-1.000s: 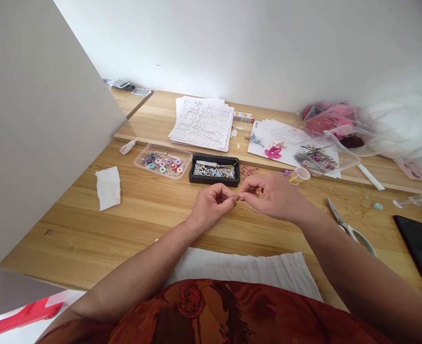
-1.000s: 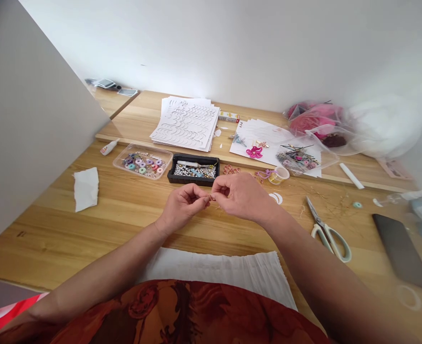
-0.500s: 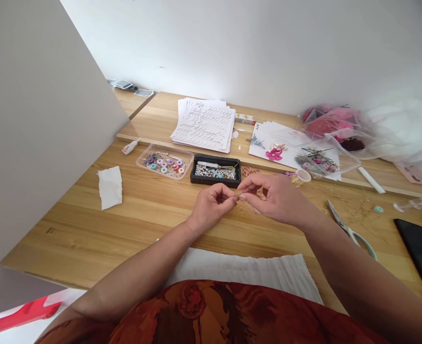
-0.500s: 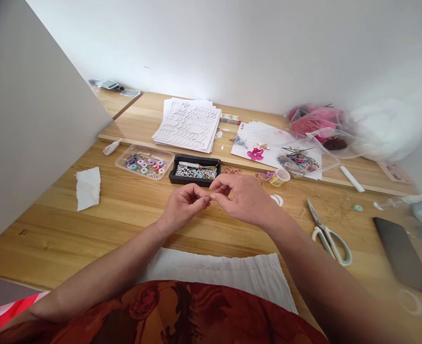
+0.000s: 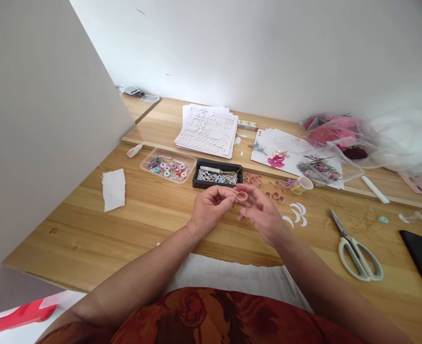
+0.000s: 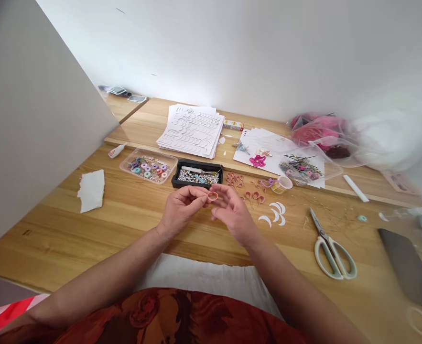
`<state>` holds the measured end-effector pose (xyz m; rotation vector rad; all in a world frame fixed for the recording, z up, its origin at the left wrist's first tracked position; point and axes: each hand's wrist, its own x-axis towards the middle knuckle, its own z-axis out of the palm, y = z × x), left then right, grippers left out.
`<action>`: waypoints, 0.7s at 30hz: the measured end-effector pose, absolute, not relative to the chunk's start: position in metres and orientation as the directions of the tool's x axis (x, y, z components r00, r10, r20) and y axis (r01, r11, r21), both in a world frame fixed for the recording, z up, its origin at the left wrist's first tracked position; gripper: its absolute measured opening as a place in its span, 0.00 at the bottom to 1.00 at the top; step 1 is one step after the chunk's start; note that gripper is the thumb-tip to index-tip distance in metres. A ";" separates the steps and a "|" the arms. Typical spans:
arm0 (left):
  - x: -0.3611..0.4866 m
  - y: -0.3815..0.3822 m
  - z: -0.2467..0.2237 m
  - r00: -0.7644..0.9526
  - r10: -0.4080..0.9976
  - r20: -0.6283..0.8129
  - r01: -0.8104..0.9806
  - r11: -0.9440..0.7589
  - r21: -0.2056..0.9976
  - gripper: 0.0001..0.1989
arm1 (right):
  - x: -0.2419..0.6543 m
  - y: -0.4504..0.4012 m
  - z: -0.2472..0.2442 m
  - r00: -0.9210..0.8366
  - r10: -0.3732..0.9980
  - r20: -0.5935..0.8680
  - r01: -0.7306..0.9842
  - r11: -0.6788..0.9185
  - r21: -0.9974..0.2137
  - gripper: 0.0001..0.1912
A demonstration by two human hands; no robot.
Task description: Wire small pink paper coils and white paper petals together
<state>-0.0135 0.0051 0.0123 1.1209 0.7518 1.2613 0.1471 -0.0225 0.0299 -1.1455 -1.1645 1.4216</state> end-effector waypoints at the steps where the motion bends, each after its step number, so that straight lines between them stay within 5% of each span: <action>1: -0.014 0.005 0.012 0.183 0.974 0.134 -0.342 -0.065 0.937 0.09 | 0.142 -0.025 0.026 -0.117 0.984 -0.134 -0.104 -0.147 -0.984 0.22; 4: -0.014 0.007 0.012 0.131 0.984 0.120 -0.334 -0.071 0.940 0.08 | 0.130 -0.035 0.020 -0.036 0.991 -0.132 0.045 -0.130 -0.990 0.11; 7: -0.015 0.008 0.010 0.093 0.989 0.117 -0.302 -0.084 0.950 0.08 | 0.127 -0.045 0.022 -0.005 0.999 0.035 0.328 0.034 -0.944 0.09; 11: -0.015 0.009 0.007 0.107 0.990 0.089 -0.174 -0.070 0.982 0.07 | 0.129 -0.054 0.034 -0.127 0.964 0.232 0.627 0.259 -0.735 0.05; 14: -0.017 0.008 0.007 0.179 0.973 0.149 -0.036 -0.144 0.989 0.06 | 0.135 -0.050 0.057 -0.271 0.901 0.338 0.699 0.426 -0.574 0.07; 21: -0.021 0.000 0.020 0.384 0.859 0.338 -0.055 -0.344 0.937 0.05 | 0.166 -0.010 0.072 -0.137 0.987 0.078 0.469 0.134 -0.873 0.10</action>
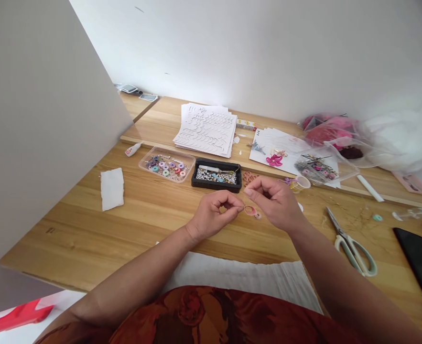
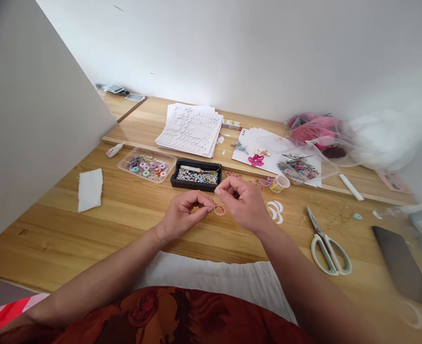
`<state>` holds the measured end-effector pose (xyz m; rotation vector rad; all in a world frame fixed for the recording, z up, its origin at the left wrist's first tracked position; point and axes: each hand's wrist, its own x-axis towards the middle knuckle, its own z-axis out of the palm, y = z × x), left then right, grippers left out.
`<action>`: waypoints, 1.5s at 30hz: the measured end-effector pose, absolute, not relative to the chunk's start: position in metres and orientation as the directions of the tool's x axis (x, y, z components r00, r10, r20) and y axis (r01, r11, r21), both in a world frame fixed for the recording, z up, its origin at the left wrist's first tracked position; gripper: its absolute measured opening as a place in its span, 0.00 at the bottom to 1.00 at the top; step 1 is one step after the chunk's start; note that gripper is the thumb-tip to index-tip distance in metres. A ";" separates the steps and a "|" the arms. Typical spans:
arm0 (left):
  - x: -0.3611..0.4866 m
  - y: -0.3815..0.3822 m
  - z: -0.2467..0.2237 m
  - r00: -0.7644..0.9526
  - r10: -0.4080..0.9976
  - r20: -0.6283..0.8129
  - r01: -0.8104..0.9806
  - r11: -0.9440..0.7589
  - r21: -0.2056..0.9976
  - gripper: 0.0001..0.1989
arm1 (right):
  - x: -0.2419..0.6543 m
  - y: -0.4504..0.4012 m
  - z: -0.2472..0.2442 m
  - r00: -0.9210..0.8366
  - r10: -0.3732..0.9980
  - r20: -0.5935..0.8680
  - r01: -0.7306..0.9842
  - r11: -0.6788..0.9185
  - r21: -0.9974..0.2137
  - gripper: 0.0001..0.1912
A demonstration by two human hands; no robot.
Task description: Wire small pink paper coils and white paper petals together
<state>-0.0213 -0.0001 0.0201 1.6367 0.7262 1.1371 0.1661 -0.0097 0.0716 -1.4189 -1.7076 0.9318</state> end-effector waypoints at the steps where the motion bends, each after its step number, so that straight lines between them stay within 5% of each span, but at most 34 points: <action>1: -0.021 -0.001 0.022 0.369 0.865 0.339 -0.074 -0.336 0.939 0.05 | 0.167 -0.008 0.064 -0.128 0.991 0.038 0.428 0.089 -0.899 0.12; 4: -0.020 -0.001 0.021 0.258 0.906 0.335 -0.061 -0.331 0.942 0.05 | 0.158 -0.018 0.043 -0.161 0.986 -0.051 0.362 0.011 -0.932 0.14; 8: -0.018 0.003 0.013 0.142 0.920 0.366 0.132 -0.384 0.914 0.04 | 0.141 -0.048 0.052 -0.199 0.980 0.023 0.570 0.134 -0.811 0.13; 12: -0.020 0.002 0.014 0.329 0.823 0.462 0.141 -0.527 0.838 0.06 | 0.148 -0.041 0.085 -0.243 0.949 0.199 0.677 0.313 -0.666 0.11; 15: -0.021 -0.003 0.021 0.400 0.776 0.488 0.048 -0.550 0.834 0.06 | 0.160 -0.018 0.081 -0.166 0.977 0.134 0.601 0.208 -0.772 0.11; 20: -0.020 -0.001 0.020 0.189 0.871 0.453 0.110 -0.477 0.872 0.05 | 0.147 -0.029 0.041 -0.157 0.974 -0.165 0.299 -0.112 -0.948 0.12; 23: -0.019 0.003 0.011 0.179 0.889 0.421 0.189 -0.451 0.872 0.06 | 0.135 -0.053 0.050 -0.152 0.987 -0.042 0.496 0.040 -0.867 0.14; 27: -0.019 0.001 0.012 0.438 0.784 0.440 0.099 -0.528 0.843 0.05 | 0.153 -0.045 0.081 -0.219 0.962 0.160 0.673 0.268 -0.689 0.13; 30: -0.019 -0.003 0.018 0.502 0.762 0.410 -0.007 -0.470 0.882 0.05 | 0.172 -0.022 0.074 -0.153 0.984 0.087 0.591 0.162 -0.790 0.14; 34: -0.016 -0.001 0.016 0.290 0.873 0.392 0.038 -0.419 0.907 0.05 | 0.161 -0.029 0.040 -0.119 0.978 -0.173 0.382 -0.115 -0.917 0.16; 38: -0.014 0.004 0.006 0.211 0.915 0.344 0.132 -0.375 0.917 0.04 | 0.139 -0.064 0.046 -0.104 0.994 -0.023 0.604 0.045 -0.796 0.17; 42: -0.014 0.002 0.004 0.415 0.804 0.426 0.066 -0.494 0.867 0.04 | 0.148 -0.055 0.072 -0.117 0.978 0.170 0.705 0.203 -0.679 0.15; 45: -0.014 -0.001 0.009 0.469 0.768 0.436 -0.063 -0.463 0.884 0.04 | 0.162 -0.031 0.067 -0.053 0.996 0.069 0.572 0.087 -0.816 0.16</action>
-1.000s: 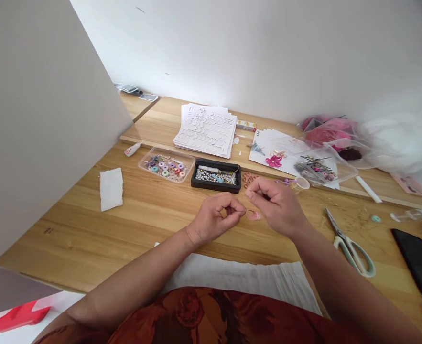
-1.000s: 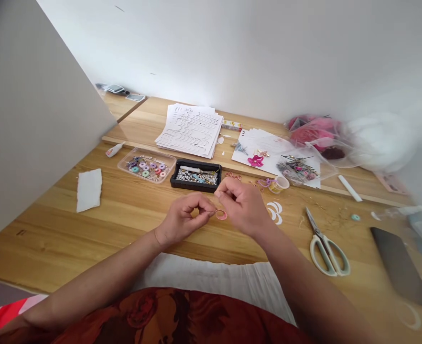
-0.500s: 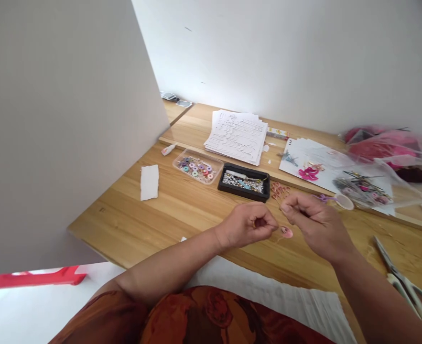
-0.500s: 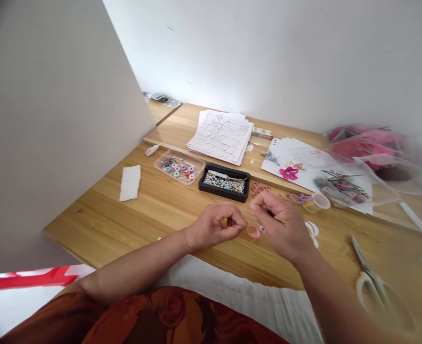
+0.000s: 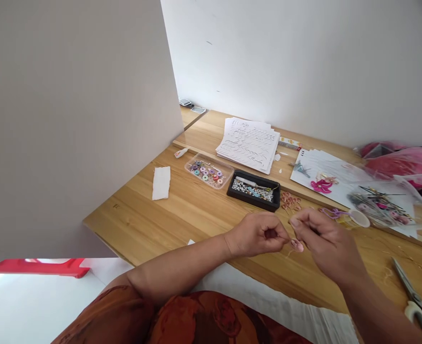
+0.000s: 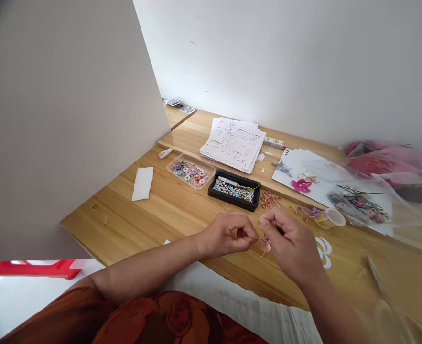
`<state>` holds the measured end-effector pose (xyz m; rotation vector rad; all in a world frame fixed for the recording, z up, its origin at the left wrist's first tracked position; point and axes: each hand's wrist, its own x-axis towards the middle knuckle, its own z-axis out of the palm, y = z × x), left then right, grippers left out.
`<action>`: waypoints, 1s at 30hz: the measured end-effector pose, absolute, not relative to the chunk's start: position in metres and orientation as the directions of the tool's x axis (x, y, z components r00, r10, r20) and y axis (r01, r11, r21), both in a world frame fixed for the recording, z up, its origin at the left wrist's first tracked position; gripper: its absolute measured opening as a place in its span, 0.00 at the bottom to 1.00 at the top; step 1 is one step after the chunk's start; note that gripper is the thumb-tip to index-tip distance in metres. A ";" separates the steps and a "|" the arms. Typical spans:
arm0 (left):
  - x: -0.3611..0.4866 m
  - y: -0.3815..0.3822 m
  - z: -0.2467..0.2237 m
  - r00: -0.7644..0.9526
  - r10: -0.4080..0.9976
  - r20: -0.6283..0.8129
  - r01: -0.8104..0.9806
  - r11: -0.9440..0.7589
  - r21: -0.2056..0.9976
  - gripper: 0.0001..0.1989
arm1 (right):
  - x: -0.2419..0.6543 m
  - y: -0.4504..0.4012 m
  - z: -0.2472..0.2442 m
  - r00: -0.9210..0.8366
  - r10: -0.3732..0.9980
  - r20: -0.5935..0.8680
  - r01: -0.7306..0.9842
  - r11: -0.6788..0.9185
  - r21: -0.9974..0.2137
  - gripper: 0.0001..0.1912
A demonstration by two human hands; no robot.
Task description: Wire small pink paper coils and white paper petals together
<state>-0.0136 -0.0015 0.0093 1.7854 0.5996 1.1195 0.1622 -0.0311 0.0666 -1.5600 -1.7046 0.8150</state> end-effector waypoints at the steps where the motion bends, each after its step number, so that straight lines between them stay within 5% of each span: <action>1: -0.014 -0.002 0.011 0.432 0.794 0.428 -0.081 -0.439 0.895 0.05 | 0.164 -0.026 0.060 -0.065 0.997 -0.039 0.453 -0.006 -0.892 0.17; 5: -0.014 -0.002 0.016 0.194 0.922 0.335 -0.094 -0.322 0.942 0.05 | 0.150 -0.036 0.032 -0.054 0.942 -0.331 0.086 -0.326 -0.941 0.17; 13: -0.013 0.001 0.019 0.341 0.940 -0.007 -0.385 0.147 0.911 0.15 | 0.128 -0.048 0.025 -0.113 0.911 -0.396 0.018 -0.397 -0.918 0.14; 17: -0.013 0.002 0.018 0.319 0.945 0.075 -0.331 0.036 0.943 0.11 | 0.145 -0.046 0.036 -0.078 0.980 -0.183 0.335 -0.147 -0.931 0.10; 20: -0.014 0.001 0.015 0.304 0.930 0.204 -0.257 -0.127 0.958 0.06 | 0.158 -0.047 0.051 -0.043 0.997 -0.058 0.533 -0.026 -0.846 0.25; 25: -0.016 -0.001 0.014 0.315 0.863 0.396 -0.006 -0.415 0.910 0.03 | 0.165 -0.040 0.051 -0.055 0.982 -0.183 0.166 -0.171 -0.971 0.22; 30: -0.018 -0.001 0.014 0.379 0.798 0.470 0.130 -0.548 0.826 0.06 | 0.162 -0.035 0.033 -0.045 0.946 -0.322 -0.087 -0.324 -0.942 0.18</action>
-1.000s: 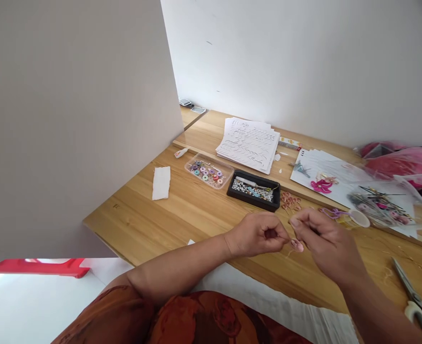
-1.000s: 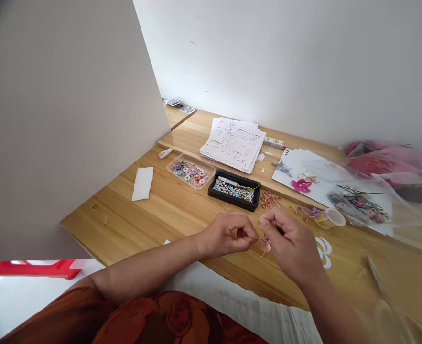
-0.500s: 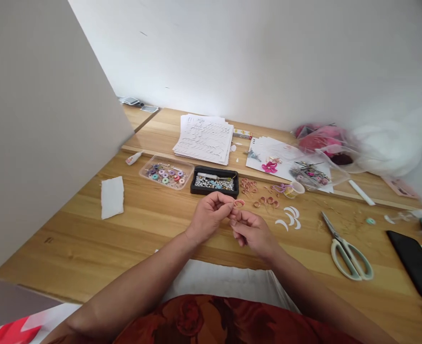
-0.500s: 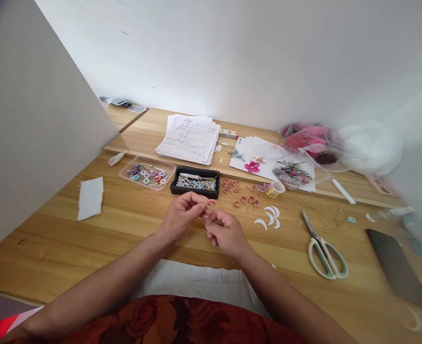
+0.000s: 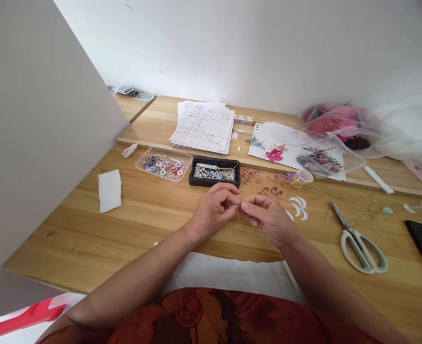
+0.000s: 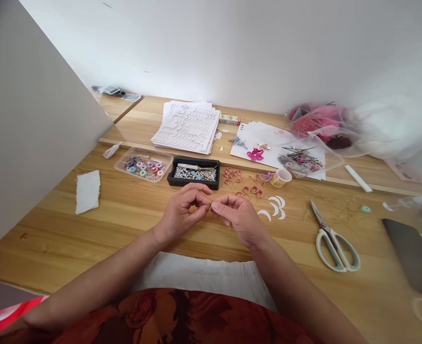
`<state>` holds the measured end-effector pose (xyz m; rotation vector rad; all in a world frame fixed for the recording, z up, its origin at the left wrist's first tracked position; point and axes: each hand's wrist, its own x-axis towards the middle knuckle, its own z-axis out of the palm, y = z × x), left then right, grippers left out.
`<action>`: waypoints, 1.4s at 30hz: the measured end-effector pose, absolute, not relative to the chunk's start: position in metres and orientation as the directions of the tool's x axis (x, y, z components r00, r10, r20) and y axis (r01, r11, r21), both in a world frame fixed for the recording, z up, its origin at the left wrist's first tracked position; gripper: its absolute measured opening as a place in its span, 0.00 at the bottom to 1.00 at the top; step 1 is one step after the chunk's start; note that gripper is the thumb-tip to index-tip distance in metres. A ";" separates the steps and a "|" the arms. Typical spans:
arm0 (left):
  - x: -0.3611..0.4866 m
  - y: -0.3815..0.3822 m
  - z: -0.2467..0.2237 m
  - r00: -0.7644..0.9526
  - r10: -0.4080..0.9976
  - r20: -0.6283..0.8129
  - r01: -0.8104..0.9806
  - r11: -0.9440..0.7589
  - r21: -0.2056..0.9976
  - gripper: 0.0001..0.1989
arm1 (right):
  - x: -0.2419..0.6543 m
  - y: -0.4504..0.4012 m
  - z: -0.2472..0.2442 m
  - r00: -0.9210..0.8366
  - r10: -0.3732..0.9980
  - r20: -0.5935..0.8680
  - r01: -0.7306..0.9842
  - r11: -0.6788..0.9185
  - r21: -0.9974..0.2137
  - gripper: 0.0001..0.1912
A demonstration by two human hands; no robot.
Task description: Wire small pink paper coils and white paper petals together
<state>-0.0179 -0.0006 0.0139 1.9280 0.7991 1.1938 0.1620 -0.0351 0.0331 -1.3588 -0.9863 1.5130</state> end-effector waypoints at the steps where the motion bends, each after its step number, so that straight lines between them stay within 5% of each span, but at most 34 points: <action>1: -0.018 0.000 0.013 0.387 0.789 0.477 0.141 -0.562 0.815 0.06 | 0.162 -0.035 0.031 -0.053 0.942 -0.332 -0.105 -0.336 -0.936 0.17; 8: -0.016 -0.001 0.010 0.401 0.813 0.422 0.138 -0.509 0.849 0.04 | 0.167 -0.034 0.025 -0.067 0.931 -0.358 -0.133 -0.364 -0.922 0.17; 21: -0.015 -0.001 0.007 0.446 0.892 0.067 -0.037 -0.056 0.998 0.09 | 0.171 -0.030 0.017 -0.122 0.912 -0.391 -0.267 -0.409 -0.872 0.15; 27: -0.013 0.000 0.006 0.476 0.879 -0.002 -0.193 0.107 0.975 0.12 | 0.171 -0.030 0.017 -0.117 0.909 -0.400 -0.333 -0.415 -0.847 0.14; 42: -0.013 0.000 0.005 0.426 0.893 -0.144 -0.249 0.269 0.930 0.19 | 0.166 -0.032 0.016 -0.069 0.948 -0.310 -0.308 -0.316 -0.897 0.13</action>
